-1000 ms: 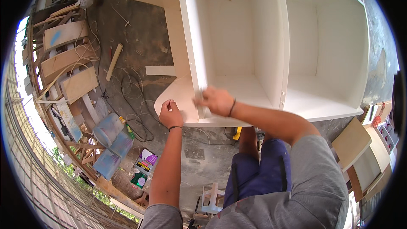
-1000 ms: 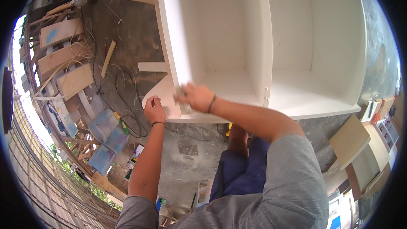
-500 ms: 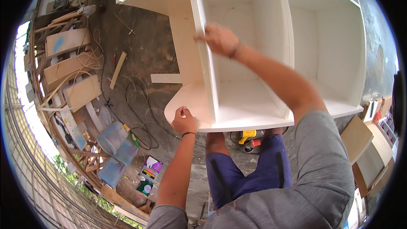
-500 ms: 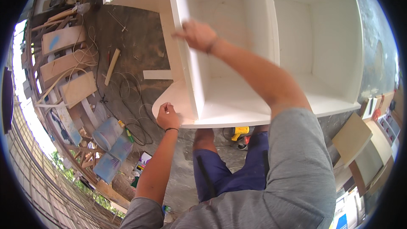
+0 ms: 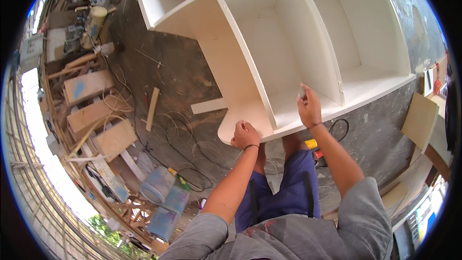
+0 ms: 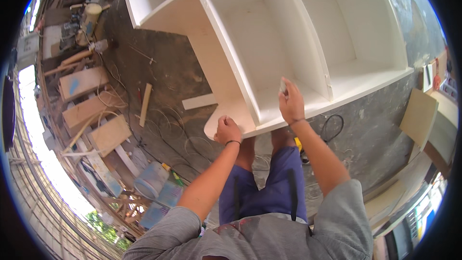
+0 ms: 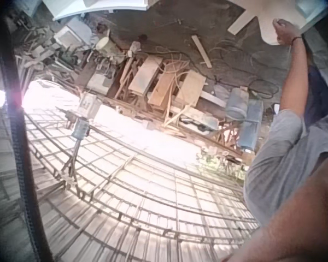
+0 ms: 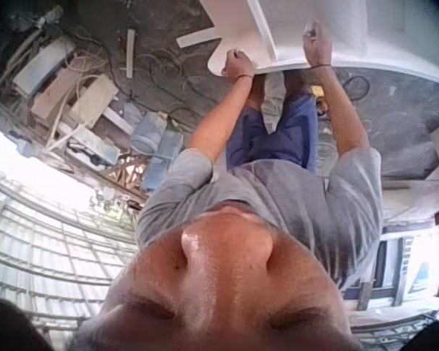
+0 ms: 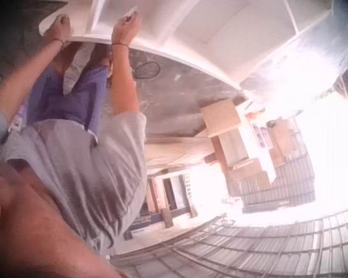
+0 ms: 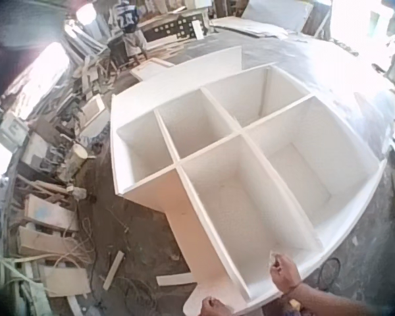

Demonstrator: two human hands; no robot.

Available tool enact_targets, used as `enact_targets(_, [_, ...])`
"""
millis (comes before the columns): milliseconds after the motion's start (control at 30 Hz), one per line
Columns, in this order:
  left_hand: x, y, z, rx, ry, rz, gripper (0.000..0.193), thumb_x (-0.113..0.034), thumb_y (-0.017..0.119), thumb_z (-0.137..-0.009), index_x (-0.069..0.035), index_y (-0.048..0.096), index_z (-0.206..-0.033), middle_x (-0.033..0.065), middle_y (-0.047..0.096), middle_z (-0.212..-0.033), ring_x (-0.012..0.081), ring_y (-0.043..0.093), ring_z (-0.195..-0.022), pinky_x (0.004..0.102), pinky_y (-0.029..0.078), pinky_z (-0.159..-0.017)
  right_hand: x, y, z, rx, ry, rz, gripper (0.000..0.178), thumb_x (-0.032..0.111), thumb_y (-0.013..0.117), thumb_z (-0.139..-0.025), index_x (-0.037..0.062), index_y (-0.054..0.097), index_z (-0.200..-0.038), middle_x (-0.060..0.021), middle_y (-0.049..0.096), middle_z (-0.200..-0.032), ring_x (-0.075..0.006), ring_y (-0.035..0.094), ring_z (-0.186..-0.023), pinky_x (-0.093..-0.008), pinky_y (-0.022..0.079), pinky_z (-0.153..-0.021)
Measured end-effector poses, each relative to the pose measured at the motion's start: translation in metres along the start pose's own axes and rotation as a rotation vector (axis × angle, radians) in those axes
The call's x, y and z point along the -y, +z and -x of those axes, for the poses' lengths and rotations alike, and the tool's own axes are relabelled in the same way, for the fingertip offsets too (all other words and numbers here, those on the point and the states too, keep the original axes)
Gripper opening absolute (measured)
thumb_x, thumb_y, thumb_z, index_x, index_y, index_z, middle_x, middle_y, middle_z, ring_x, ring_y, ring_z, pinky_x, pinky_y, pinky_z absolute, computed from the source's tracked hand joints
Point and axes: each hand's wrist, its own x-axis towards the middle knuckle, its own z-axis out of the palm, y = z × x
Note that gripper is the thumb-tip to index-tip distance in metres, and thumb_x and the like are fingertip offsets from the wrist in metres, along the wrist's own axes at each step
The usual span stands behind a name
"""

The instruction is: The person assembles a white wooden cabinet by inserting and securing internal dividers. They use a utility knife to trim excess material from the edges of the dividers and ensure a snug fit within the cabinet frame.

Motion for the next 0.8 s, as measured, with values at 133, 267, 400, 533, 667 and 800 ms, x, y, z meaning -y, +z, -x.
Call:
enact_targets(133, [0.007, -0.01, -0.003, 0.176, 0.027, -0.079, 0.032, -0.031, 0.054, -0.089, -0.015, 0.062, -0.115, 0.0052, 0.068, -0.11, 0.0229, 0.06, -0.107, 0.0431, 0.035, -0.094, -0.025, 0.017, 0.037, -0.114, 0.137, -0.007, 0.038, 0.006, 0.057, -0.085, 0.0043, 0.055, -0.123, -0.0135, 0.059, -0.091, -0.0305, 0.061, -0.078, -0.0381, 0.05, -0.068])
enact_targets(267, [0.03, -0.015, -0.013, 0.039, 0.419, -0.029, 0.047, -0.034, 0.055, -0.089, -0.007, 0.054, -0.127, 0.0113, 0.05, -0.137, 0.0297, 0.042, -0.13, 0.0505, 0.03, -0.105, -0.012, 0.028, 0.03, -0.209, 0.053, 0.068, 0.037, 0.007, 0.057, -0.084, 0.0066, 0.056, -0.122, -0.012, 0.06, -0.087, -0.0308, 0.062, -0.076, -0.0398, 0.051, -0.067])
enact_targets(400, [-0.075, -0.064, -0.026, 0.21, 1.174, -0.133, 0.051, -0.036, 0.052, -0.092, -0.003, 0.049, -0.131, 0.013, 0.041, -0.144, 0.0329, 0.029, -0.14, 0.0532, 0.021, -0.112, -0.011, 0.027, 0.03, -0.254, 0.034, 0.116, 0.037, 0.008, 0.057, -0.084, 0.0086, 0.057, -0.121, -0.0103, 0.061, -0.086, -0.0304, 0.062, -0.078, -0.0411, 0.051, -0.068])
enact_targets(533, [-0.142, -0.066, -0.073, 0.526, 1.538, -0.509, 0.048, -0.038, 0.048, -0.096, -0.004, 0.051, -0.13, 0.0129, 0.048, -0.138, 0.0315, 0.03, -0.14, 0.0524, 0.019, -0.115, -0.005, 0.034, 0.03, -0.264, 0.001, 0.127, 0.039, 0.009, 0.057, -0.083, 0.0074, 0.056, -0.122, -0.0099, 0.061, -0.085, -0.0301, 0.061, -0.077, -0.041, 0.05, -0.067])
enact_targets(667, [-0.157, -0.06, -0.099, 0.714, 1.597, -0.84, 0.046, -0.042, 0.045, -0.097, -0.007, 0.059, -0.122, 0.0095, 0.054, -0.131, 0.0281, 0.036, -0.135, 0.0531, 0.014, -0.116, -0.009, 0.037, 0.028, -0.341, -0.004, 0.224, 0.041, 0.009, 0.056, -0.083, 0.006, 0.055, -0.124, -0.0122, 0.058, -0.082, -0.031, 0.058, -0.073, -0.0427, 0.048, -0.065])
enact_targets(800, [-0.161, -0.059, -0.105, 0.731, 1.781, -0.744, 0.033, -0.038, 0.051, -0.094, -0.01, 0.064, -0.106, 0.0046, 0.06, -0.108, 0.0228, 0.049, -0.117, 0.053, 0.021, -0.11, -0.015, 0.04, 0.03, -0.403, 0.013, 0.34, 0.043, 0.008, 0.056, -0.083, 0.006, 0.054, -0.126, -0.0141, 0.058, -0.083, -0.0323, 0.059, -0.075, -0.0424, 0.049, -0.066])
